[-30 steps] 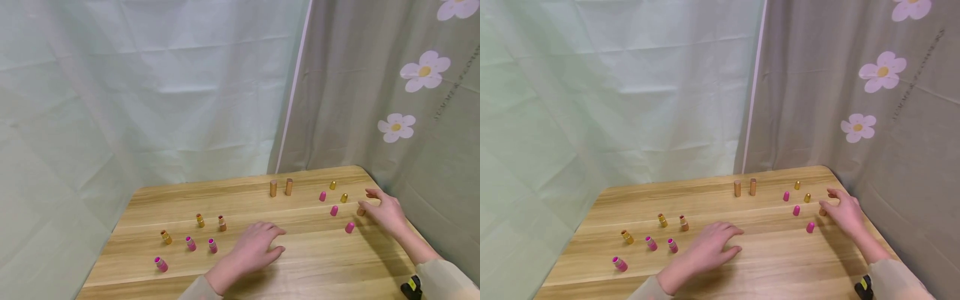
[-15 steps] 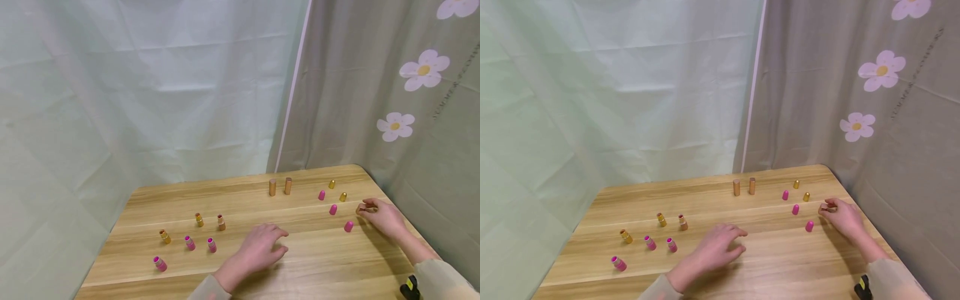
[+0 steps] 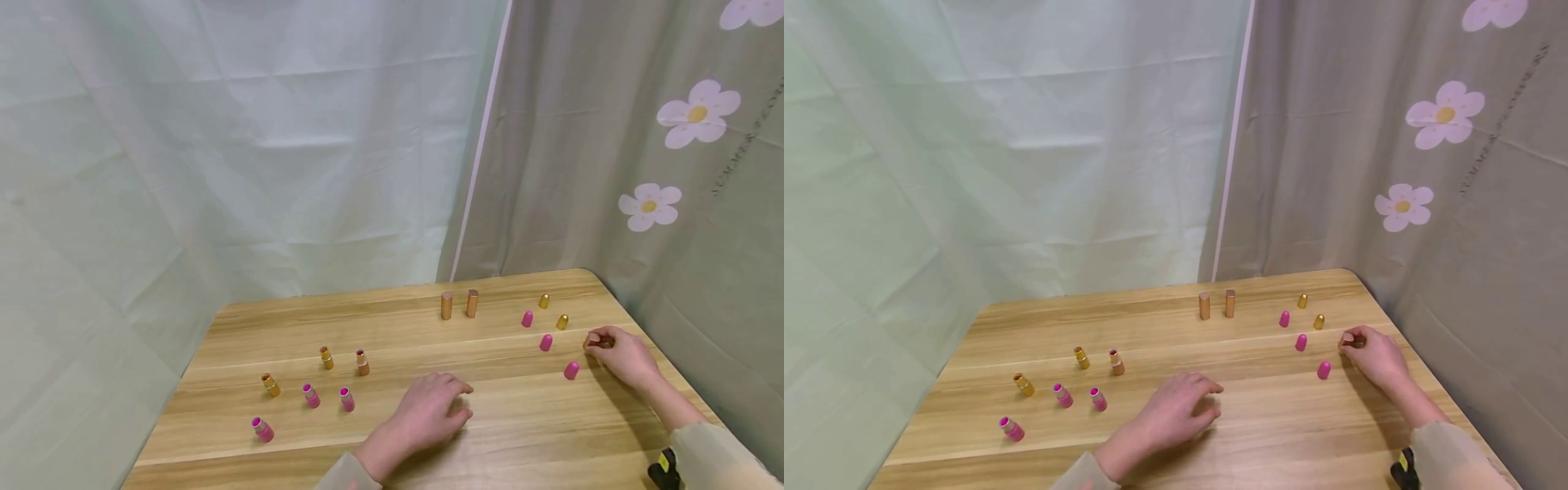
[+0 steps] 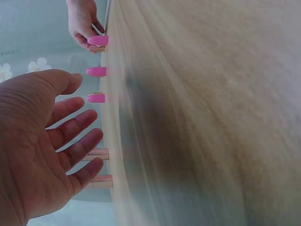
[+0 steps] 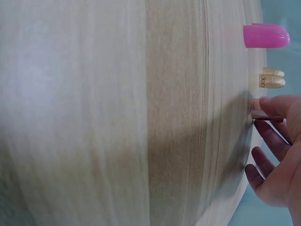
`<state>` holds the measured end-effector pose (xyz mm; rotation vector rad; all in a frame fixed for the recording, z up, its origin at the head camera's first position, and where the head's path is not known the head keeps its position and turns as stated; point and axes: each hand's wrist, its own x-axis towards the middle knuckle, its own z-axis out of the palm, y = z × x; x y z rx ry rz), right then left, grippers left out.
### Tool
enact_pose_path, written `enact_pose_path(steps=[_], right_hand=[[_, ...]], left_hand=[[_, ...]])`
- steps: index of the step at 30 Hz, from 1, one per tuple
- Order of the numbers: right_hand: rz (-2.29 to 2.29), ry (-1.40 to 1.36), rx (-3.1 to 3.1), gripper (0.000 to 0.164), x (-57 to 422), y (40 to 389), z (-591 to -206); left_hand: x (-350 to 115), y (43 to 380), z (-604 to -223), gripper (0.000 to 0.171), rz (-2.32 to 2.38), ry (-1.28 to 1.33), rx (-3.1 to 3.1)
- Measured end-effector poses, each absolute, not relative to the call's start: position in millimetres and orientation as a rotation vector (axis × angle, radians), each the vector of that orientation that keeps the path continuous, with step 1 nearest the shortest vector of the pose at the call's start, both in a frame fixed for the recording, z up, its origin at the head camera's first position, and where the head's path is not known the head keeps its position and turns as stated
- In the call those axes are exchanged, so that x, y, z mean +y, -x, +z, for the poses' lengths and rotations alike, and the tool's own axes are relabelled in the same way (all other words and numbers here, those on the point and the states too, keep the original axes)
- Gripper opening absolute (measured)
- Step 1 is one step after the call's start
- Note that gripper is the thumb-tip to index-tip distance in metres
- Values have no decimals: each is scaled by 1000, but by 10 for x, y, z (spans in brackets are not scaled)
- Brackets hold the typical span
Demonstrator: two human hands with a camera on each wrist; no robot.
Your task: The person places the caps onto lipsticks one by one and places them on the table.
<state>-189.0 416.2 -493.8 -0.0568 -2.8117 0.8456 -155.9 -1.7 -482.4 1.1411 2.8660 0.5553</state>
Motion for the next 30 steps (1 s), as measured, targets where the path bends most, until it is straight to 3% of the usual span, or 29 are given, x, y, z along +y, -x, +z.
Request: enact_pose_path(steps=[15, 23, 30], right_hand=[[1140, 78, -2538, 33, 3959, 1861, -4604], [1466, 55, -2408, 46, 3649, 1879, -4474], [1710, 78, -2329, 43, 3327, 1870, -4406]], left_hand=[[-60, 1524, -4773, 33, 556, -1203, 2894], [-112, 1513, -4698, 33, 556, -1217, 2898], [-220, 1533, -4607, 35, 555, -1221, 2900]])
